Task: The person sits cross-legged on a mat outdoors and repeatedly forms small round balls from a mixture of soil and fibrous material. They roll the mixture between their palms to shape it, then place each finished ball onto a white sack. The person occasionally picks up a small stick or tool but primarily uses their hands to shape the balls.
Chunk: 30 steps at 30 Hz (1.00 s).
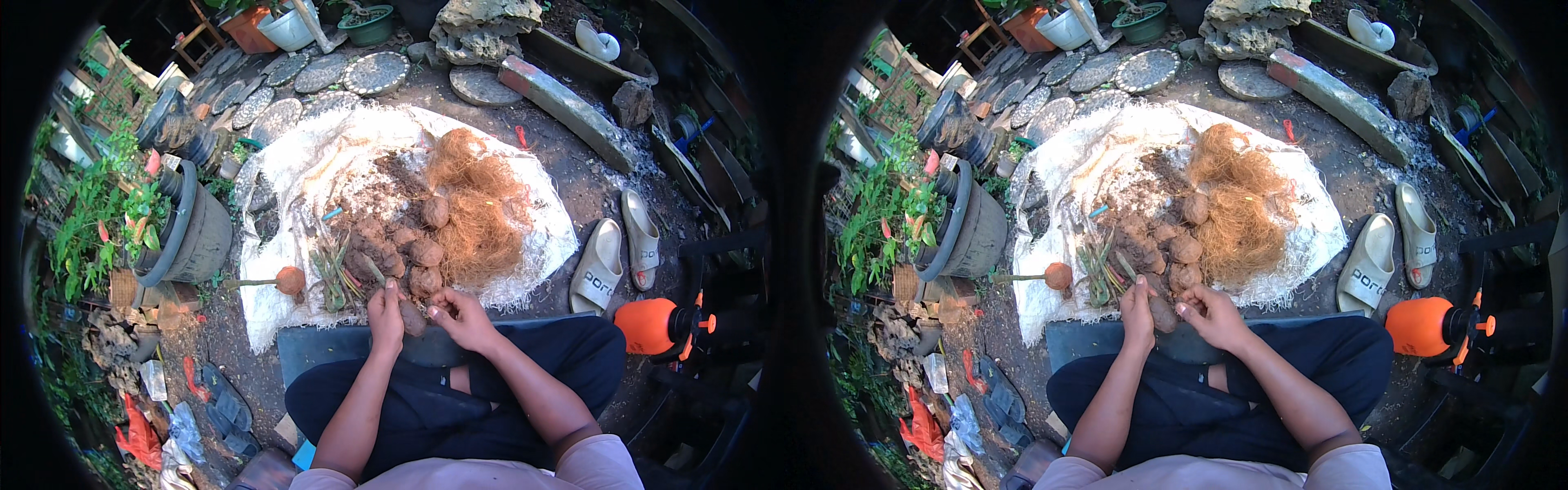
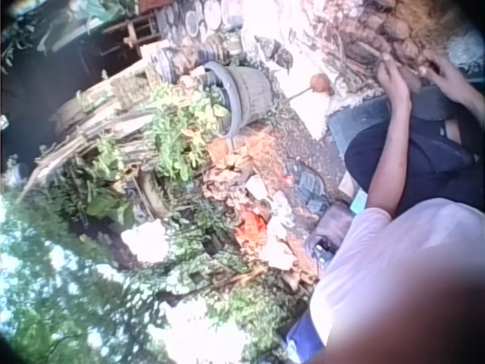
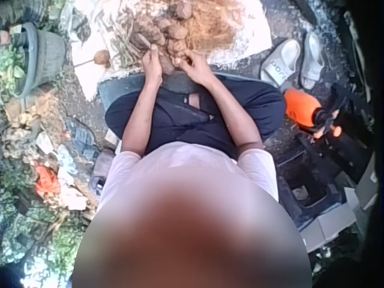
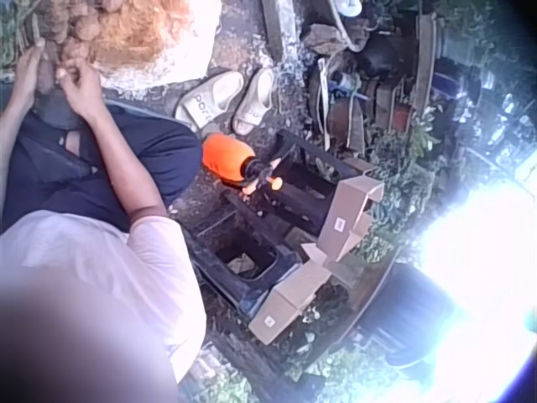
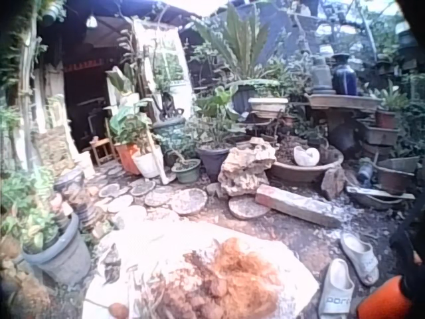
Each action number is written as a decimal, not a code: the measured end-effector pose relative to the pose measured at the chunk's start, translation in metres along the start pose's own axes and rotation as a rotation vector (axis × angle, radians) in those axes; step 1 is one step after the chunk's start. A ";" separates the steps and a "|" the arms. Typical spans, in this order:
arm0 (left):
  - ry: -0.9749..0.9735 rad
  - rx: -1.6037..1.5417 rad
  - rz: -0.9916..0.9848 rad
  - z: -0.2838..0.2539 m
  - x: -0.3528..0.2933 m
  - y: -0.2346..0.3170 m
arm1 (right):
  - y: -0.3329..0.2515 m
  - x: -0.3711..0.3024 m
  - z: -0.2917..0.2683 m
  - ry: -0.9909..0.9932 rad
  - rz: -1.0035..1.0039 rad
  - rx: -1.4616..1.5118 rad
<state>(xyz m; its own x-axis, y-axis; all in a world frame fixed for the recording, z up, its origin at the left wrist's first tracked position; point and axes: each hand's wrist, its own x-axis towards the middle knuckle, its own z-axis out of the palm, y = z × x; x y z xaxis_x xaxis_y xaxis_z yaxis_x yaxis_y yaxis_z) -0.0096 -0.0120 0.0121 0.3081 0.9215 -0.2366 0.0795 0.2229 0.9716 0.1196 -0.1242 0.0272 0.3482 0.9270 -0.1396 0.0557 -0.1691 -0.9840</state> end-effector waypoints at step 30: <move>0.010 0.014 0.026 -0.001 -0.001 0.004 | -0.001 -0.003 -0.006 -0.012 -0.207 -0.098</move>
<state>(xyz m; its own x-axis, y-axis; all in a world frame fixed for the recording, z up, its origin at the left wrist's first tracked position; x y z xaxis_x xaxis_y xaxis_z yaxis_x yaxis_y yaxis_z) -0.0104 -0.0113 0.0162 0.3003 0.9302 -0.2113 0.0853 0.1945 0.9772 0.1237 -0.1287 0.0294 0.3088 0.9491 0.0622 0.2157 -0.0062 -0.9764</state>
